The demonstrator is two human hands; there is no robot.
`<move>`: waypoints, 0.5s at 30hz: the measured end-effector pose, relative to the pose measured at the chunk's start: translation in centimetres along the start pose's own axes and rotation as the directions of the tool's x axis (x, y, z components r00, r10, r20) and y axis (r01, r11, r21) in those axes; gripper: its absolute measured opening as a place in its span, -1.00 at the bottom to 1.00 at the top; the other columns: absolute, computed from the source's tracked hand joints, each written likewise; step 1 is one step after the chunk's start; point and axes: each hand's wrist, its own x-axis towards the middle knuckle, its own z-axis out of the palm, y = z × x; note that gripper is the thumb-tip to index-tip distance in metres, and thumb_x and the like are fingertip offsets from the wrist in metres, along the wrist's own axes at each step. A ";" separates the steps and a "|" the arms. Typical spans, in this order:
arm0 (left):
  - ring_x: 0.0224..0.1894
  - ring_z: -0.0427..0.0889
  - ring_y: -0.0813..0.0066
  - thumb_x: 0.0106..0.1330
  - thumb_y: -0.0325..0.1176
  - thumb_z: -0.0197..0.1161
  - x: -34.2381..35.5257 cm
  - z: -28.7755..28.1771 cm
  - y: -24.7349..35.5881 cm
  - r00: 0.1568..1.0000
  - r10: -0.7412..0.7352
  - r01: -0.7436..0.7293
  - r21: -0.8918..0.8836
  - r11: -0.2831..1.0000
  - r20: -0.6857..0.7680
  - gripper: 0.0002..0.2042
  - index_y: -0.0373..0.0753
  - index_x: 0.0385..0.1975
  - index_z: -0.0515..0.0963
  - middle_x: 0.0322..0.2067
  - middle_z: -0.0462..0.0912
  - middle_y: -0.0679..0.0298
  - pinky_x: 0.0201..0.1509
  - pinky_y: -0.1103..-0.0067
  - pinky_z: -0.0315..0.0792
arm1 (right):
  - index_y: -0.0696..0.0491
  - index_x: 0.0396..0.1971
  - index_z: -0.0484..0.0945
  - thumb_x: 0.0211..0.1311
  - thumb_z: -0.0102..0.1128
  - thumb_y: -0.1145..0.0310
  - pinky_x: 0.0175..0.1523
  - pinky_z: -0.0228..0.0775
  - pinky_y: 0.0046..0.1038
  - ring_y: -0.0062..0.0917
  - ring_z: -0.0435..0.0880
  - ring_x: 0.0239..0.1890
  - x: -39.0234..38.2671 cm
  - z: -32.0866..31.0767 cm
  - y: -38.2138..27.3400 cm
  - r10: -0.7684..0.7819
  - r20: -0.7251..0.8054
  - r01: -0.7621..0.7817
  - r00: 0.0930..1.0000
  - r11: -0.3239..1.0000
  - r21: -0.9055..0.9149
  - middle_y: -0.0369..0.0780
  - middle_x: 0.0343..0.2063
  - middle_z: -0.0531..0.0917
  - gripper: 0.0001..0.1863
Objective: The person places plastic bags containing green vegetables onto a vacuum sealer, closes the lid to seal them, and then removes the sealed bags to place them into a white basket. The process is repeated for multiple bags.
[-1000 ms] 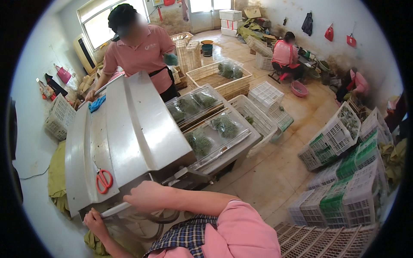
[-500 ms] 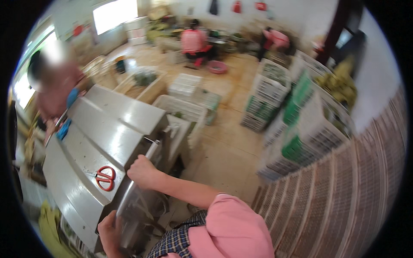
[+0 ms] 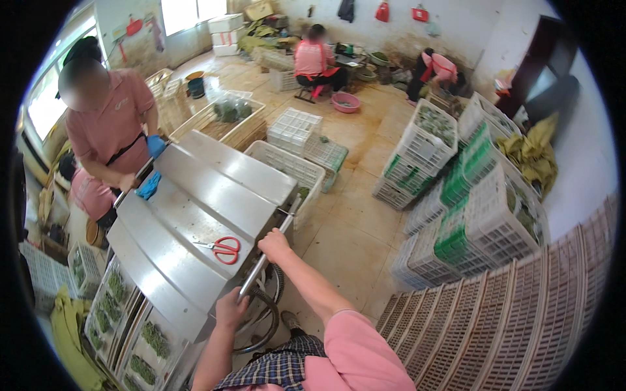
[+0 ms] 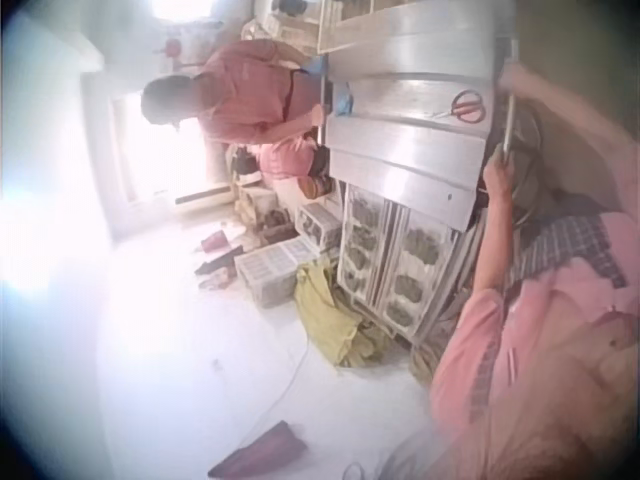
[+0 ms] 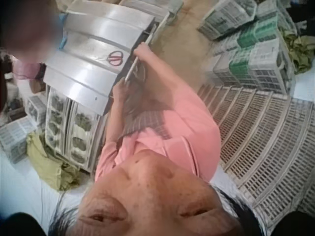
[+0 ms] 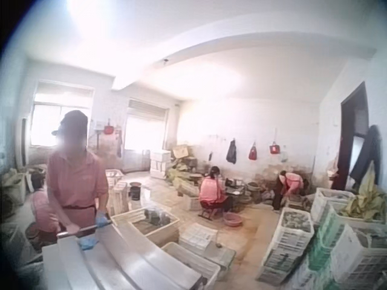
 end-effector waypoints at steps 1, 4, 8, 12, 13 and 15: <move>-0.40 0.64 0.07 0.10 -0.21 0.34 0.2 0.4 -0.6 1.000 -0.002 0.002 -0.007 1.000 -0.006 -0.69 -0.16 -0.17 0.58 -0.47 0.62 0.05 -0.33 0.28 0.50 | -0.14 -0.55 0.66 -0.20 0.31 0.36 -0.06 0.32 -0.40 -0.44 0.65 -0.23 0.2 0.0 -0.1 0.017 0.005 -0.017 1.000 1.000 0.005 -0.33 -0.47 0.69 -0.89; -0.40 0.64 0.06 0.11 -0.20 0.32 0.2 0.5 -1.0 0.998 0.036 -0.035 0.006 0.999 -0.060 -0.66 -0.15 -0.12 0.56 -0.46 0.63 0.08 -0.32 0.27 0.52 | -0.16 -0.56 0.69 -0.16 0.29 0.34 -0.10 0.32 -0.41 -0.45 0.66 -0.29 0.4 -0.4 -0.3 -0.014 -0.025 0.012 1.000 0.998 -0.064 -0.31 -0.51 0.69 -0.91; -0.34 0.64 0.06 0.19 -0.22 0.24 0.1 -0.7 -1.2 0.999 0.002 0.000 -0.064 0.998 0.032 -0.63 -0.15 -0.01 0.50 -0.35 0.62 0.04 -0.30 0.28 0.53 | -0.05 -0.56 0.68 -0.14 0.23 0.36 -0.13 0.39 -0.24 -0.25 0.63 -0.31 1.5 2.2 -0.1 -0.016 -0.179 0.011 0.984 0.999 -0.030 -0.15 -0.54 0.65 -0.90; -0.14 0.59 0.16 0.19 -0.46 0.20 -0.5 -3.4 -2.5 0.858 0.443 -0.497 -0.205 0.843 -0.258 -0.67 -0.22 -0.01 0.50 -0.19 0.60 0.15 -0.10 0.39 0.51 | 0.03 -0.58 0.61 -0.34 0.38 0.28 -0.15 0.38 -0.18 -0.17 0.58 -0.34 -2.4 -2.4 -3.1 -0.147 -0.166 0.145 0.975 0.989 -0.024 -0.08 -0.51 0.61 -0.77; -0.15 0.60 0.18 0.19 -0.46 0.21 -1.9 -4.6 -4.3 0.882 0.410 -0.461 -0.242 0.854 -0.233 -0.69 -0.22 -0.03 0.51 -0.19 0.60 0.16 -0.10 0.40 0.52 | 0.07 -0.50 0.64 -0.34 0.42 0.20 -0.11 0.40 -0.18 -0.16 0.60 -0.30 -3.2 -2.5 -4.2 -0.205 -0.247 0.224 0.947 0.973 0.053 -0.07 -0.44 0.64 -0.66; -0.15 0.61 0.20 0.19 -0.47 0.22 -6.3 -5.5 -7.9 0.932 0.320 -0.360 -0.331 0.872 -0.171 -0.71 -0.23 -0.07 0.53 -0.18 0.61 0.17 -0.11 0.41 0.52 | 0.19 -0.21 0.64 -0.19 0.43 0.19 -0.03 0.45 -0.25 -0.12 0.63 -0.18 -4.5 -5.5 -10.7 -0.169 0.144 0.133 0.975 0.964 0.229 -0.04 -0.27 0.68 -0.50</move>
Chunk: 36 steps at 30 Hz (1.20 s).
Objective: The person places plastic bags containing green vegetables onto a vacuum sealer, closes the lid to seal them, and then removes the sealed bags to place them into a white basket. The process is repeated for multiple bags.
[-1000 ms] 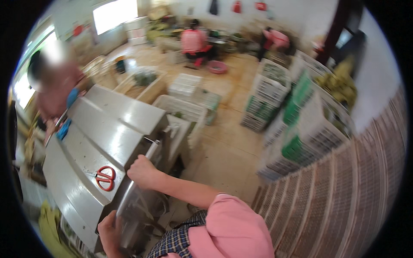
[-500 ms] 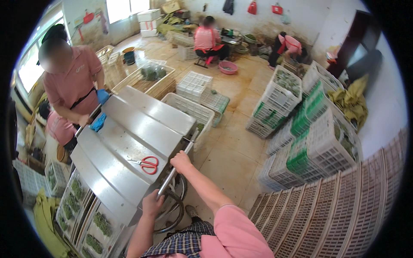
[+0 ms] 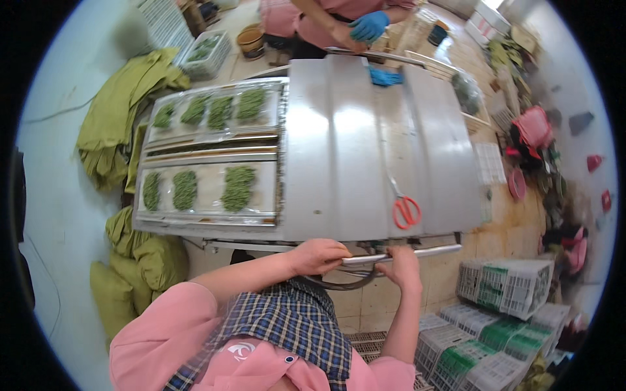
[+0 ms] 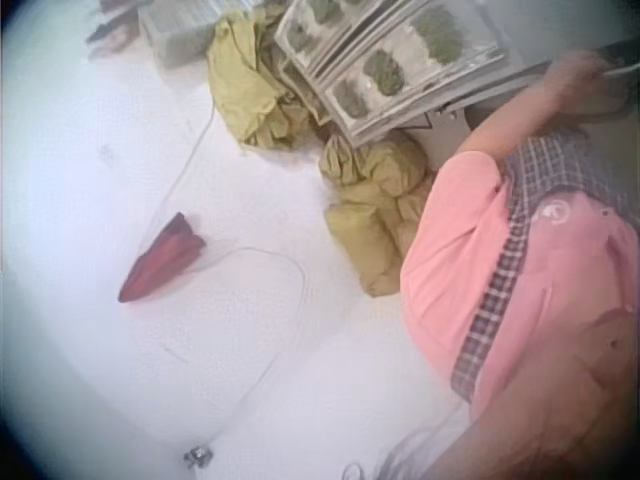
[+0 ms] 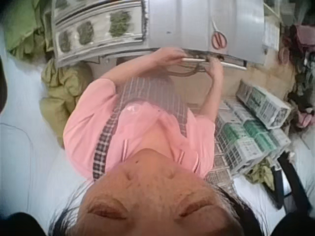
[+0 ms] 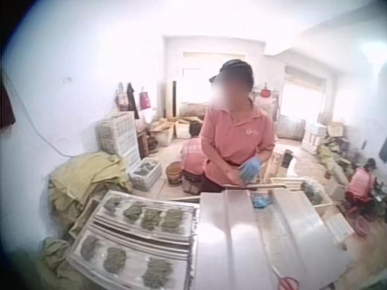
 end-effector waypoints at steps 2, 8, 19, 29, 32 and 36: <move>-0.15 0.61 0.22 0.19 -0.46 0.23 -4.9 -4.6 -1.3 0.980 -0.152 0.151 -0.015 0.988 -0.128 -0.75 -0.24 -0.12 0.56 -0.17 0.61 0.18 -0.11 0.43 0.52 | 0.21 -0.17 0.61 -0.08 0.43 0.19 -0.06 0.50 -0.32 -0.19 0.67 -0.25 0.0 -2.1 -8.2 0.061 0.195 -0.097 0.979 0.978 0.183 -0.03 -0.26 0.68 -0.50; -0.06 0.57 0.18 0.11 -0.40 0.33 -23.5 -21.2 -6.4 0.735 -0.338 0.475 0.090 0.875 -0.588 -0.72 -0.24 -0.16 0.58 -0.12 0.59 0.12 -0.02 0.35 0.47 | 0.22 0.27 0.25 0.04 0.35 0.32 0.30 0.23 -0.34 -0.29 0.45 0.21 8.4 7.7 -29.9 -0.131 0.137 -0.024 0.982 0.629 0.777 -0.01 0.16 0.47 -0.23; 0.07 0.50 0.12 -0.19 0.03 0.57 -44.1 -39.0 -13.1 -0.041 -0.860 0.852 -0.467 0.235 -0.508 -0.08 -0.46 0.13 0.32 0.02 0.49 -0.09 0.13 0.37 0.39 | 0.33 0.19 0.21 -0.16 0.55 0.33 0.02 0.46 -0.35 -0.30 0.61 -0.09 20.1 14.6 -39.5 0.341 0.188 -0.309 0.921 0.343 0.887 -0.04 -0.10 0.58 -0.08; -0.02 0.58 0.32 0.01 -0.18 0.52 -42.0 -35.6 -13.3 0.301 -0.953 0.208 -0.974 0.087 -0.021 -0.29 -0.51 0.09 0.40 -0.06 0.59 0.08 0.06 0.48 0.45 | 0.13 0.16 0.32 -0.14 0.49 0.41 0.15 0.42 -0.29 -0.37 0.55 0.06 17.6 18.8 -46.9 -0.106 0.202 -0.217 0.974 -0.160 0.963 -0.19 0.00 0.56 -0.22; 0.05 0.52 0.32 0.03 -0.22 0.51 -41.9 -35.0 -13.0 0.225 -0.974 0.084 -0.996 0.024 -0.005 -0.22 -0.49 0.19 0.28 0.02 0.53 0.06 0.14 0.49 0.39 | 0.08 0.18 0.28 -0.05 0.42 0.47 0.17 0.39 -0.28 -0.37 0.52 0.06 17.9 20.3 -50.4 0.015 0.258 -0.255 0.966 -0.122 0.959 -0.19 0.02 0.53 -0.27; 0.09 0.50 0.33 0.13 -0.39 0.41 -42.4 -34.3 -13.5 0.328 -0.945 -0.069 -0.997 -0.041 0.016 -0.31 -0.38 0.24 0.21 0.09 0.48 0.10 0.17 0.41 0.40 | 0.07 0.20 0.24 0.04 0.38 0.46 0.10 0.38 -0.32 -0.40 0.50 0.05 18.2 20.6 -50.8 0.060 0.341 -0.342 0.938 -0.003 0.940 -0.18 0.04 0.50 -0.30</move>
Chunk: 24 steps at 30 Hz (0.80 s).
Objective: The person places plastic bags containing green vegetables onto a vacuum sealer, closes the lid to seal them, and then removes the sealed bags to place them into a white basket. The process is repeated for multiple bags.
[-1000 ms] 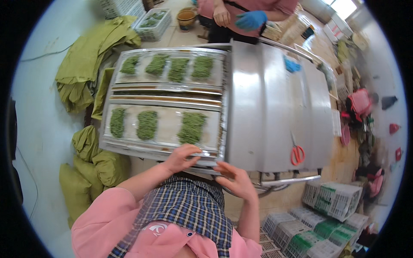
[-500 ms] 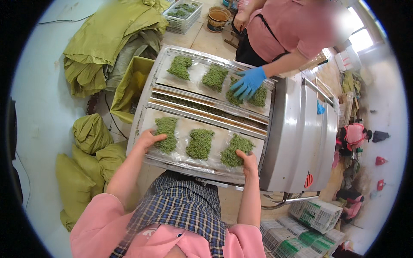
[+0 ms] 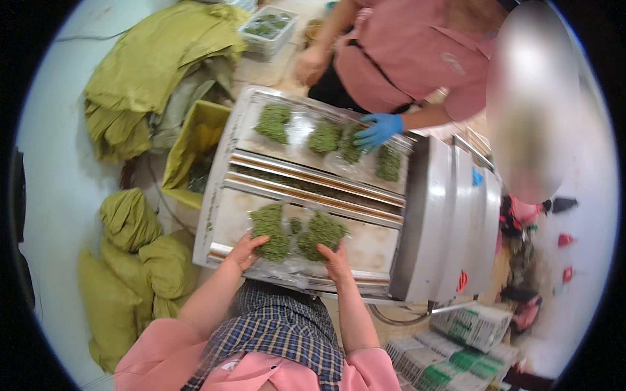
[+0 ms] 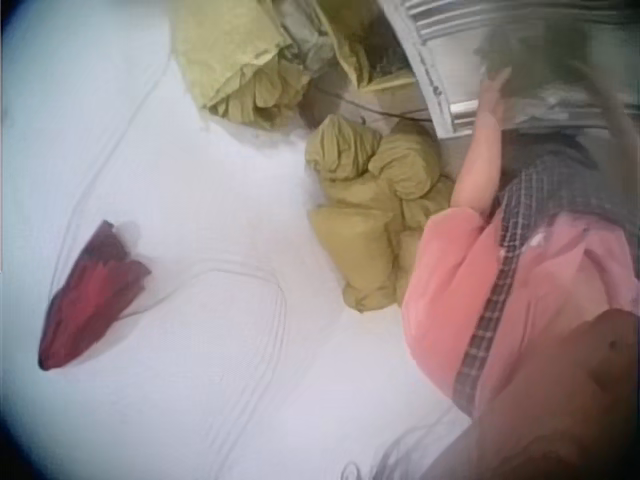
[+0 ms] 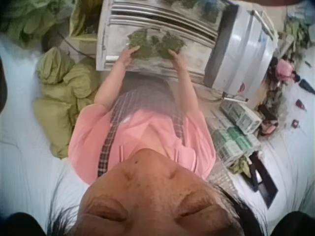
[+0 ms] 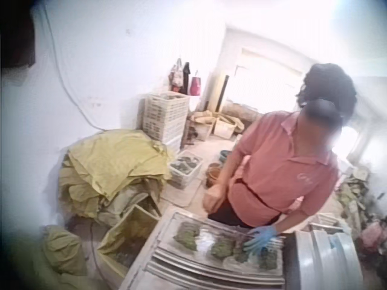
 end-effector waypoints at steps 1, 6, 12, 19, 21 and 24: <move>0.08 0.50 0.31 0.14 -0.41 0.40 0.1 0.2 0.3 0.999 0.007 -0.007 0.001 1.000 0.051 -0.35 -0.36 0.22 0.24 0.08 0.49 0.11 0.17 0.40 0.41 | 0.09 0.21 0.21 0.05 0.38 0.45 0.08 0.39 -0.34 -0.40 0.50 0.05 -0.6 1.1 -1.3 0.051 -0.010 -0.051 0.999 0.999 -0.016 -0.16 0.03 0.50 -0.28; 0.09 0.52 0.25 0.11 -0.44 0.36 -0.6 1.5 0.3 0.988 0.054 -0.077 0.158 0.984 0.147 -0.38 -0.30 0.20 0.28 0.04 0.52 0.16 0.17 0.29 0.44 | 0.13 0.27 0.14 0.03 0.43 0.38 0.18 0.36 -0.35 -0.38 0.46 0.11 -1.7 -0.6 -1.8 -0.058 0.126 0.041 0.990 0.990 0.136 -0.12 0.09 0.45 -0.17; 0.03 0.54 0.33 -0.06 -0.27 0.49 -1.2 10.9 -2.6 0.924 0.000 -0.135 0.328 0.935 0.381 -0.28 -0.28 0.15 0.32 -0.01 0.53 0.24 0.08 0.38 0.45 | 0.13 0.20 0.30 0.02 0.40 0.45 0.21 0.35 -0.34 -0.44 0.48 0.13 -9.5 -8.7 -2.8 -0.218 0.131 0.108 0.967 0.817 0.567 -0.22 0.08 0.50 -0.30; -0.14 0.61 0.40 -0.24 -0.16 0.63 -2.7 29.2 -13.0 0.827 -0.172 -0.218 0.588 0.779 0.535 -0.20 -0.34 0.05 0.40 -0.16 0.60 0.26 -0.04 0.46 0.49 | 0.11 0.22 0.27 0.08 0.35 0.47 0.22 0.35 -0.31 -0.42 0.50 0.11 -19.3 -25.7 -0.5 -0.350 -0.131 0.328 0.927 0.594 0.734 -0.21 0.08 0.51 -0.33; -0.16 0.61 0.39 -0.25 -0.17 0.62 -3.9 34.6 -18.3 0.780 -0.213 -0.254 0.609 0.752 0.589 -0.23 -0.35 0.02 0.42 -0.18 0.61 0.25 -0.06 0.47 0.50 | 0.11 0.23 0.26 0.14 0.30 0.47 0.21 0.36 -0.32 -0.44 0.50 0.12 -22.7 -31.0 0.6 -0.434 -0.197 0.412 0.879 0.486 0.771 -0.22 0.08 0.50 -0.36; -0.16 0.62 0.39 -0.21 -0.28 0.60 -4.2 40.7 -28.4 0.752 -0.323 -0.196 0.663 0.723 0.574 -0.29 -0.36 0.01 0.44 -0.16 0.62 0.23 -0.04 0.47 0.50 | 0.11 0.22 0.26 0.14 0.31 0.44 0.21 0.38 -0.26 -0.38 0.49 0.13 -26.7 -39.8 2.9 -0.516 -0.348 0.557 0.783 0.332 0.761 -0.19 0.09 0.49 -0.36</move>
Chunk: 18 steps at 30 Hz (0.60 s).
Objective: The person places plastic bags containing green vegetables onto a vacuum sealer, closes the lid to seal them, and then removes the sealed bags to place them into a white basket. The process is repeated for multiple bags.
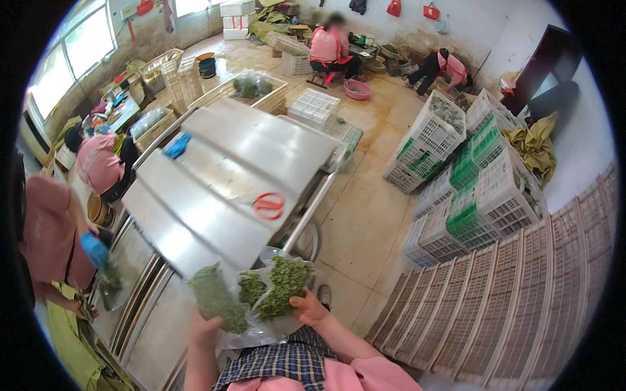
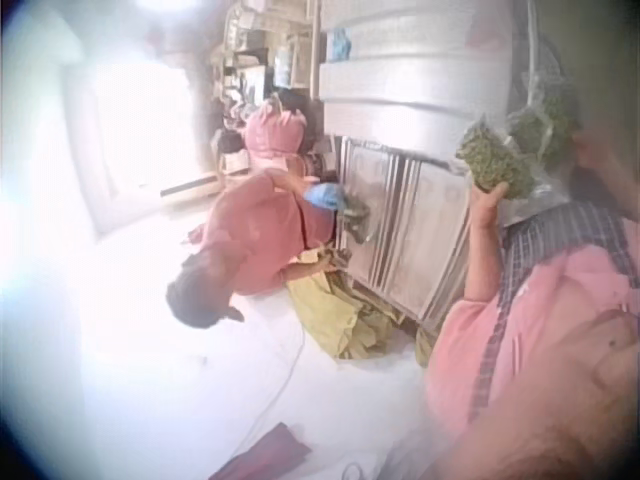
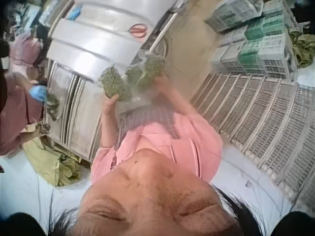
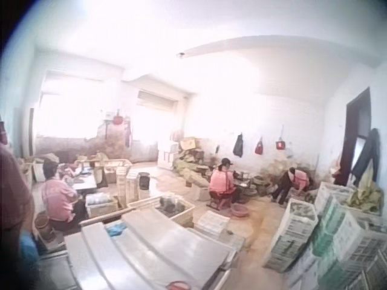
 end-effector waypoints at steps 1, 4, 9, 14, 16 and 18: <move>-0.15 0.62 0.39 -0.19 -0.31 0.59 1.8 3.5 -0.8 0.999 -0.035 0.035 -0.002 0.999 -0.003 -0.30 -0.36 0.02 0.44 -0.16 0.62 0.23 -0.03 0.47 0.50 | 0.11 0.22 0.26 0.15 0.30 0.43 0.21 0.37 -0.26 -0.36 0.50 0.13 0.1 -1.5 -3.4 -0.006 -0.031 0.006 1.000 1.000 0.014 -0.19 0.08 0.50 -0.37; -0.07 0.60 0.36 -0.06 -0.43 0.50 9.1 12.5 -5.0 0.986 -0.156 0.158 -0.029 0.987 0.060 -0.37 -0.34 0.08 0.40 -0.09 0.61 0.20 0.07 0.44 0.47 | 0.11 0.23 0.26 0.19 0.26 0.39 0.23 0.37 -0.23 -0.30 0.51 0.11 0.0 -6.9 -13.3 -0.008 -0.127 0.016 0.992 0.998 0.064 -0.18 0.08 0.51 -0.39; 0.05 0.55 0.30 0.10 -0.43 0.41 22.9 23.8 -5.9 0.933 -0.308 0.305 0.046 0.951 0.188 -0.37 -0.35 0.19 0.29 0.02 0.54 0.14 0.18 0.37 0.42 | 0.10 0.21 0.29 0.27 0.16 0.25 0.22 0.38 -0.18 -0.25 0.54 0.08 4.4 -11.2 -26.1 -0.082 -0.371 0.103 0.925 0.994 0.037 -0.14 0.13 0.49 -0.45; 0.01 0.58 0.32 0.21 -0.31 0.34 40.9 28.3 0.9 0.916 -0.281 0.247 0.150 0.957 0.285 -0.55 -0.32 0.07 0.46 -0.02 0.60 0.17 0.19 0.41 0.41 | 0.04 0.17 0.37 0.28 0.15 0.07 0.26 0.32 -0.16 -0.30 0.51 0.12 20.8 -11.5 -36.1 -0.106 -0.202 0.125 0.974 0.988 0.086 -0.15 0.11 0.52 -0.45; -0.09 0.62 0.41 0.30 -0.20 0.24 47.9 28.3 4.4 0.923 -0.326 0.276 0.241 0.930 0.202 -0.61 -0.26 0.05 0.48 -0.05 0.62 0.21 0.05 0.44 0.52 | 0.02 0.18 0.36 0.25 0.16 0.02 0.29 0.25 -0.05 -0.22 0.48 0.15 28.1 -11.9 -38.7 -0.089 -0.102 0.099 0.991 0.990 0.099 -0.12 0.13 0.49 -0.42; -0.01 0.61 0.27 0.34 -0.13 0.14 51.9 28.0 8.1 0.939 -0.337 0.343 0.212 0.915 -0.064 -0.64 -0.20 0.03 0.46 -0.07 0.60 0.10 -0.03 0.40 0.57 | 0.01 0.20 0.32 0.26 0.15 -0.02 0.18 0.33 0.00 -0.16 0.48 0.13 32.2 -12.3 -40.2 0.019 0.037 -0.022 0.999 0.995 0.099 -0.12 0.12 0.48 -0.39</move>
